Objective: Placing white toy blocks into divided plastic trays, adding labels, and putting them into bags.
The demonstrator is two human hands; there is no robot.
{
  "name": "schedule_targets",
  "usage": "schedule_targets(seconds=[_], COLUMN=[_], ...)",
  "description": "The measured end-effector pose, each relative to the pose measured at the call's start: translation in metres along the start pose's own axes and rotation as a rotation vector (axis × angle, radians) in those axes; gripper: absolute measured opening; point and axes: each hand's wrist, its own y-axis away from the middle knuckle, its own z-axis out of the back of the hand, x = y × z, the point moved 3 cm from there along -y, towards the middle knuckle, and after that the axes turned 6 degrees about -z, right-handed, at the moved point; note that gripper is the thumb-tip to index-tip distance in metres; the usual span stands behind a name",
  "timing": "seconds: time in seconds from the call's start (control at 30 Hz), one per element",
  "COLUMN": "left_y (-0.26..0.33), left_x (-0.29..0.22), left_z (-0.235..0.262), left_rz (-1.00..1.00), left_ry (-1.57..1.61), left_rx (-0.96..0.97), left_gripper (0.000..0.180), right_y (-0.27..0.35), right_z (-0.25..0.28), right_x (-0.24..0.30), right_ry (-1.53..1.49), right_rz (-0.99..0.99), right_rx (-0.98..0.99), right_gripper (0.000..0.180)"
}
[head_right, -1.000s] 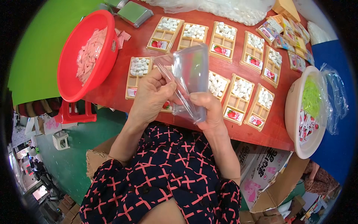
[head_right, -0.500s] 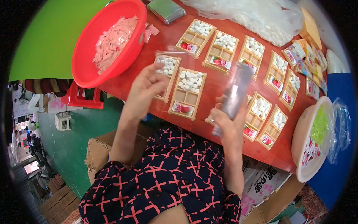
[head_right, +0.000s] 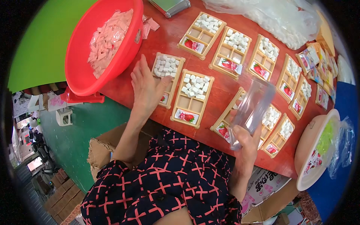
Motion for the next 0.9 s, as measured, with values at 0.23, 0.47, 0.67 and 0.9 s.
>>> schedule_targets(seconds=[0.23,0.47,0.67,0.9], left_y=[-0.005,-0.022,-0.022,-0.01], left_x=[-0.01,0.009,0.016,0.005], left_z=[-0.021,-0.017,-0.014,-0.009], left_rz=[-0.422,-0.519,-0.459,-0.431], left_ry=[-0.308,-0.265,-0.233,-0.43], left_rx=[0.068,0.03,0.012,-0.049], left_gripper=[0.058,0.056,0.058,0.058], right_y=[0.013,0.024,0.02,0.008], right_z=[0.004,0.006,0.009,0.004], right_x=[0.01,0.028,0.021,0.004], right_ry=[-0.059,-0.097,-0.06,-0.137], right_rz=[0.073,0.064,0.047,-0.004], right_rx=[0.006,-0.027,0.051,0.241], right_gripper=[0.083,0.089,0.082,0.077])
